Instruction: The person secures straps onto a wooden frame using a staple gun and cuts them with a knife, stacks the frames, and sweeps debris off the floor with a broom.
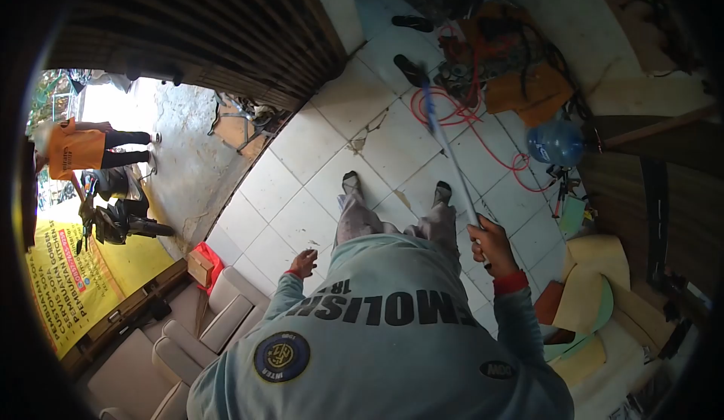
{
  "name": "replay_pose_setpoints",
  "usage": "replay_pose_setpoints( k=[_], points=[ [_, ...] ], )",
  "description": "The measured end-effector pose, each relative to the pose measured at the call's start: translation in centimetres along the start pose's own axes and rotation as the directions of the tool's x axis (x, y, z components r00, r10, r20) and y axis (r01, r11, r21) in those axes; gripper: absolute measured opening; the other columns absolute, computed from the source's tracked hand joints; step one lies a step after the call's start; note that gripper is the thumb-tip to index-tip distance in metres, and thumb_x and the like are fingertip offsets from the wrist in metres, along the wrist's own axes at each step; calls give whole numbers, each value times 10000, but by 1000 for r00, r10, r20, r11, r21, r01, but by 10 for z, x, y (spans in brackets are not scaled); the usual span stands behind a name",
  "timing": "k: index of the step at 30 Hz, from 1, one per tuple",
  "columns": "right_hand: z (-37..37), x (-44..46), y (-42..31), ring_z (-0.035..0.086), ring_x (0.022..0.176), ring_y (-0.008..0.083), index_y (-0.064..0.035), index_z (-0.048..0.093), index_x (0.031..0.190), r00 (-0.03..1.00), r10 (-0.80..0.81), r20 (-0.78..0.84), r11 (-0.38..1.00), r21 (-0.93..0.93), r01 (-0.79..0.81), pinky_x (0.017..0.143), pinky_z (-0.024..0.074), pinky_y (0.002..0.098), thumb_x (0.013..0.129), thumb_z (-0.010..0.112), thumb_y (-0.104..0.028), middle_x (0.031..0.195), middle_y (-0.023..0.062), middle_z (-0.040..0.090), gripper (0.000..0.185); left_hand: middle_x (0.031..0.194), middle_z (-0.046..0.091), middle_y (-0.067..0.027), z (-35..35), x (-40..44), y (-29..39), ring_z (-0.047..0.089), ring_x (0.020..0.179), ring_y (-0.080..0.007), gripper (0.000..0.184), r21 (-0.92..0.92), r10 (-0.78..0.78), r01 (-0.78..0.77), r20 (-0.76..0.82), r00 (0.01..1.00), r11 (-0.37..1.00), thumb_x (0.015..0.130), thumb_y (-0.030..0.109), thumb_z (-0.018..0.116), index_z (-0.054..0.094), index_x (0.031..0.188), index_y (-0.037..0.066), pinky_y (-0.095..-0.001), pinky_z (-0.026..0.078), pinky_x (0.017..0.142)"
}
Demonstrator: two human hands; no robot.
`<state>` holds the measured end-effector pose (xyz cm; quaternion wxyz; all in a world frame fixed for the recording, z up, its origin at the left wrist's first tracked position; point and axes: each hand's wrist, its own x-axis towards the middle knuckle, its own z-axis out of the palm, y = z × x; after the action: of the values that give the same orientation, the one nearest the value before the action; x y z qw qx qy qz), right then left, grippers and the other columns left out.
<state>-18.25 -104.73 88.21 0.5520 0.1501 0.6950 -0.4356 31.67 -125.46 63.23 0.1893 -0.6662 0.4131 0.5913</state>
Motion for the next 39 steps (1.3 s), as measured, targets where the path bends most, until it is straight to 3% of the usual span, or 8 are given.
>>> replay_pose_setpoints(
  k=[7, 16, 23, 31, 33, 35, 37, 39],
  points=[
    [175, 144, 80, 504, 432, 187, -22, 525, 726, 987, -50, -154, 997, -61, 41, 411, 410, 339, 842, 524, -85, 567, 93, 501, 132, 1031, 671, -111, -200, 50, 101, 636, 887, -164, 401, -66, 373, -463, -497, 783, 884, 967, 305, 578, 595, 1202, -20, -290, 519, 774],
    [261, 122, 49, 378, 471, 47, -15, 531, 1212, 708, 276, 650, 942, -37, -333, 386, 303, 197, 898, 631, -119, 748, 23, 492, 346, 970, 682, -119, -226, 64, 71, 639, 774, -177, 449, 39, 354, -366, -364, 861, 930, 952, 354, 582, 604, 1194, -23, -306, 525, 704],
    [72, -2, 156, 422, 468, 68, -64, 406, 1432, 951, -127, 282, 989, -40, 144, 378, 322, 224, 869, 639, -108, 648, -5, 509, 611, 1156, 607, -76, -149, 61, 36, 626, 1003, -288, 544, 280, -94, 68, 80, 992, 958, 901, 492, 546, 549, 1308, 131, -540, 488, 752],
    [-24, 8, 268, 500, 425, 155, -62, 554, 1117, 870, 24, -492, 994, 102, 31, 322, 367, 298, 845, 615, -96, 613, 40, 514, 281, 956, 635, -64, -48, 82, 178, 638, 819, -182, 301, 410, 312, -253, -81, 947, 876, 950, 332, 576, 622, 1152, 113, -356, 523, 614],
    [-52, 51, 289, 524, 449, 173, -42, 589, 997, 958, -102, -269, 970, 188, 156, 347, 385, 307, 836, 617, -89, 627, 48, 524, 170, 1028, 633, -107, -30, 177, 181, 641, 908, -190, 298, 520, 779, -764, 263, 569, 383, 935, 182, 608, 573, 1213, 83, -351, 554, 754],
    [-86, 73, 294, 531, 489, 136, 19, 614, 988, 837, -544, 54, 817, -195, 543, 422, 424, 295, 846, 628, -107, 688, 70, 578, 191, 1154, 610, -161, 52, 143, 208, 628, 1039, -248, 431, 133, 655, -754, 414, 632, 643, 910, 93, 629, 485, 1315, 60, -338, 538, 885],
    [-97, 35, 227, 494, 486, 91, 12, 614, 1000, 956, -47, 289, 867, 488, -105, 423, 418, 272, 881, 629, -129, 703, 49, 568, 184, 1338, 502, -204, 164, 62, 227, 551, 1207, -294, 609, 619, 617, -760, 524, 587, 198, 879, 181, 691, 392, 1394, 56, -375, 478, 992],
    [-103, 28, 197, 469, 506, 50, -23, 612, 1021, 905, -112, 410, 838, 529, -136, 433, 411, 238, 918, 623, -157, 751, 32, 567, 170, 1458, 361, -226, 250, -54, 248, 459, 1304, -331, 750, 387, 541, -908, 735, 408, 159, 813, 281, 763, 360, 1417, 90, -400, 367, 1099]
  ],
)
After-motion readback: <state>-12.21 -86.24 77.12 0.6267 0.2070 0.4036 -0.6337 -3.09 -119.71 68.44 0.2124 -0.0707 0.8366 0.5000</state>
